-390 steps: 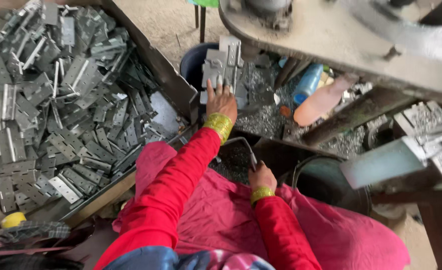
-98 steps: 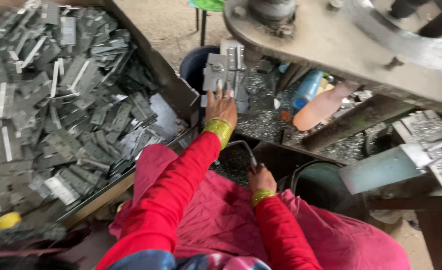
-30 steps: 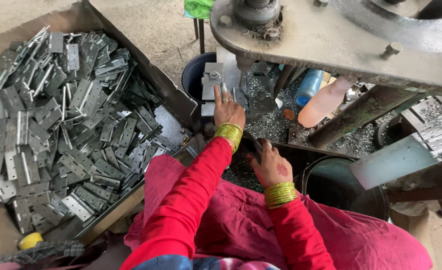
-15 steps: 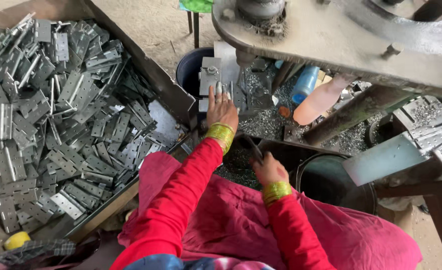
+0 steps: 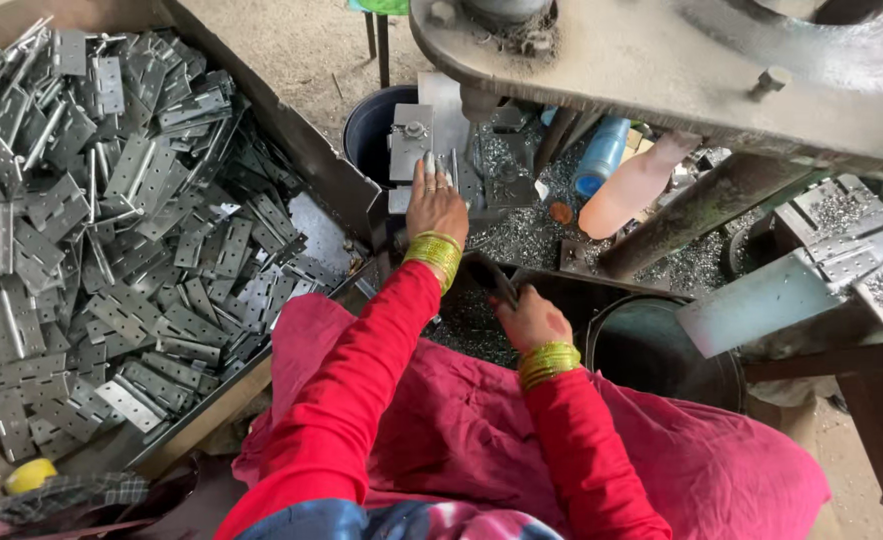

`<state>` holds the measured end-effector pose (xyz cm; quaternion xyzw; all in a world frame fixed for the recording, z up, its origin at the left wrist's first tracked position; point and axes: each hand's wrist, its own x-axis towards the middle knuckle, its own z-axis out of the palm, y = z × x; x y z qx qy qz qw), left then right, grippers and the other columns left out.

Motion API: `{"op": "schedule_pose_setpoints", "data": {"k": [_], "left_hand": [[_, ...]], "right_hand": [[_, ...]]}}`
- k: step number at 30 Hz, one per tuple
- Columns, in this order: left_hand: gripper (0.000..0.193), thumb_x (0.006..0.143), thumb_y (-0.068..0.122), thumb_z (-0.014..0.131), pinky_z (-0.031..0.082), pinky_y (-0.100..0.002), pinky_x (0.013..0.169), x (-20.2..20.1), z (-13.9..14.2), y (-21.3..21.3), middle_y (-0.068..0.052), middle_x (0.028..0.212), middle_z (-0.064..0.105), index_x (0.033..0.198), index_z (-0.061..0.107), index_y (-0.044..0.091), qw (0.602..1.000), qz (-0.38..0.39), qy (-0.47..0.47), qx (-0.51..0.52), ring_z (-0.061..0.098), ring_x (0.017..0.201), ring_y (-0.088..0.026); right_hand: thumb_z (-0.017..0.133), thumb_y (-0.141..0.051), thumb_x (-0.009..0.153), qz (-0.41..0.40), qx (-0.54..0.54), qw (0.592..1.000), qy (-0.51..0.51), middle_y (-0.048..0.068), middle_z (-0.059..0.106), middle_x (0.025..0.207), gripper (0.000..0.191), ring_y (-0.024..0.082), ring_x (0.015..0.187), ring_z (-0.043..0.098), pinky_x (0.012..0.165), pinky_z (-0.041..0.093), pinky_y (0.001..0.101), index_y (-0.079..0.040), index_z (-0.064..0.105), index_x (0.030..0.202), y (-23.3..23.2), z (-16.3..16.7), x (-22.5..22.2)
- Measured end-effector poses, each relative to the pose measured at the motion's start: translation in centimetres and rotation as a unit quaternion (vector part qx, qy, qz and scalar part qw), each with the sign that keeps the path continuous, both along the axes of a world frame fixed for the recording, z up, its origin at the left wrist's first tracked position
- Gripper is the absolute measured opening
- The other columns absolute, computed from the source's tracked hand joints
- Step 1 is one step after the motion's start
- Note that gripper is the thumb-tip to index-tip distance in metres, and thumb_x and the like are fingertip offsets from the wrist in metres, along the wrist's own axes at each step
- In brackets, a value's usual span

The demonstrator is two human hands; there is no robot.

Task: The person repeatedly picks up small metal plates from a bin, places them into a press machine, and operates the lever to process them. The processed plates are then dropped into a collection bin below. The task is performed continuously throughout the clip.

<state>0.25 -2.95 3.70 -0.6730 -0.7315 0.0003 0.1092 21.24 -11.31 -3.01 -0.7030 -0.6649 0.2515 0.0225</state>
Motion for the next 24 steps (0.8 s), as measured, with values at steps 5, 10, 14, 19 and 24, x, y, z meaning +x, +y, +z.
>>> {"op": "schedule_pose_setpoints", "data": {"k": [5, 10, 14, 19, 24], "left_hand": [[0.057, 0.105, 0.041, 0.045, -0.003, -0.049, 0.126, -0.7, -0.2, -0.1, -0.022, 0.162, 0.037, 0.139, 0.059, -0.003, 0.999, -0.015, -0.033, 0.006, 0.020, 0.156, -0.034], [0.057, 0.101, 0.042, 0.047, 0.001, -0.050, 0.125, -1.3, -0.2, -0.3, -0.020, 0.159, 0.038, 0.137, 0.060, -0.001, 0.997, -0.047, -0.063, 0.018, 0.021, 0.154, -0.037], [0.047, 0.105, 0.033, 0.047, 0.001, -0.050, 0.129, -0.4, -0.3, 2.1, -0.019, 0.158, 0.046, 0.134, 0.066, 0.001, 0.999, -0.022, -0.028, -0.007, 0.025, 0.156, -0.035], [0.044, 0.102, 0.033, 0.046, -0.002, -0.048, 0.125, 0.4, -0.3, 2.5, -0.018, 0.156, 0.046, 0.123, 0.071, 0.003, 0.997, 0.002, -0.076, 0.003, 0.029, 0.152, -0.034], [0.048, 0.105, 0.036, 0.047, -0.002, -0.050, 0.127, -0.7, 0.6, 1.4, -0.018, 0.155, 0.047, 0.127, 0.069, -0.001, 0.993, -0.010, -0.115, 0.019, 0.030, 0.153, -0.031]], "right_hand": [[0.068, -0.049, 0.087, -0.024, 0.044, 0.997, 0.058, 0.023, 0.073, 0.106, 0.049, 0.044, 0.104, 0.068, 0.087, 0.054, 0.0516, -0.010, 0.067, 0.118, -2.5, -3.6, -0.5], [0.071, -0.046, 0.085, -0.033, 0.047, 0.996, 0.073, 0.023, 0.073, 0.103, 0.049, 0.042, 0.102, 0.069, 0.084, 0.056, 0.0510, -0.009, 0.066, 0.116, -2.0, -5.2, 0.4], [0.071, -0.048, 0.085, 0.007, 0.061, 0.997, 0.040, 0.023, 0.073, 0.101, 0.049, 0.042, 0.100, 0.070, 0.084, 0.056, 0.0509, -0.009, 0.065, 0.114, 0.7, -2.4, 0.8], [0.068, -0.049, 0.086, -0.007, 0.060, 0.998, 0.012, 0.022, 0.074, 0.100, 0.047, 0.042, 0.097, 0.072, 0.082, 0.057, 0.0515, -0.012, 0.066, 0.114, -2.0, -1.1, -0.4], [0.068, -0.049, 0.088, 0.018, 0.076, 0.997, 0.028, 0.023, 0.074, 0.099, 0.049, 0.043, 0.096, 0.070, 0.079, 0.056, 0.0535, -0.009, 0.064, 0.116, -2.1, -0.5, -0.3]]}}
